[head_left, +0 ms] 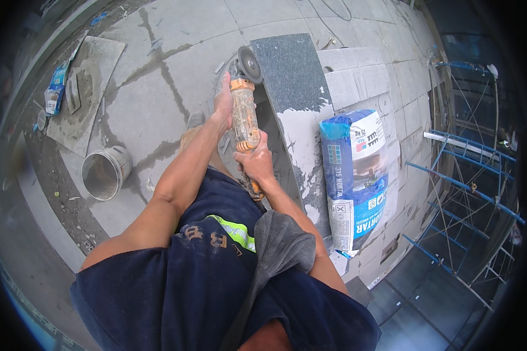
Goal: The person uses an angle grinder to grind the edge of a large rectangular tile placed on the floor. The grinder is held with both hands and moved along the tile edge while dust is generated. The person remains in a standing position throughout the clip.
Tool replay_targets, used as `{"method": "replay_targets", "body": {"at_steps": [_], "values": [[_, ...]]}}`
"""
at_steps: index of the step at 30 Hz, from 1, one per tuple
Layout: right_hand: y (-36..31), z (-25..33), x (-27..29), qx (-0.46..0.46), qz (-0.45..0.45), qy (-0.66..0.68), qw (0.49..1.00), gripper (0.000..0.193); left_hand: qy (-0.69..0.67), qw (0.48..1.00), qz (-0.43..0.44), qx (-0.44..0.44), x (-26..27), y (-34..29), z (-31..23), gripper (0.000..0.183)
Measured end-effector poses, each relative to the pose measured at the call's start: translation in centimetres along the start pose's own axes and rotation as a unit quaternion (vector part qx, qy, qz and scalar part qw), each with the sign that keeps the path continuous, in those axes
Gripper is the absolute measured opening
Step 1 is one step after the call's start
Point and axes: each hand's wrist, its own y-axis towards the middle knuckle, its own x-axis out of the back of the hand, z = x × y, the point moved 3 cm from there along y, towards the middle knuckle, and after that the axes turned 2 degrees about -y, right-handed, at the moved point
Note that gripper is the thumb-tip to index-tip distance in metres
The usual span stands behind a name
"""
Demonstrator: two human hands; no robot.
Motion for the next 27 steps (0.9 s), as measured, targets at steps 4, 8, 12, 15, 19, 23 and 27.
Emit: {"method": "replay_targets", "body": {"at_steps": [4,8,12,15,19,23,27], "values": [[0.4,0.0,-0.1,-0.004,-0.001,-0.001,1.0,0.076,0.007,1.0,0.004,-0.001,0.0,0.2,-0.3,0.088],[0.8,-0.2,-0.3,0.003,-0.003,-0.009,1.0,0.076,0.006,1.0,0.003,-0.002,-0.1,0.4,-0.7,0.088],[1.1,-0.1,-0.4,0.001,0.0,-0.011,1.0,0.077,0.019,1.0,-0.012,0.007,-0.2,0.4,-1.0,0.089],[1.2,0.3,-0.5,0.001,-0.004,-0.011,1.0,0.077,0.02,1.0,-0.013,0.012,0.0,0.7,-1.2,0.089],[1.5,0.5,-0.5,-0.001,-0.005,-0.011,1.0,0.075,0.022,1.0,-0.002,0.013,-0.2,1.0,-1.4,0.089],[2.0,0.6,-0.7,0.005,-0.008,-0.013,1.0,0.073,0.034,0.999,0.007,0.001,-0.1,1.4,-1.8,0.089],[2.5,0.3,-0.6,0.008,-0.008,-0.01,1.0,0.072,0.04,0.999,0.016,0.003,-0.4,1.7,-1.9,0.089]]}}
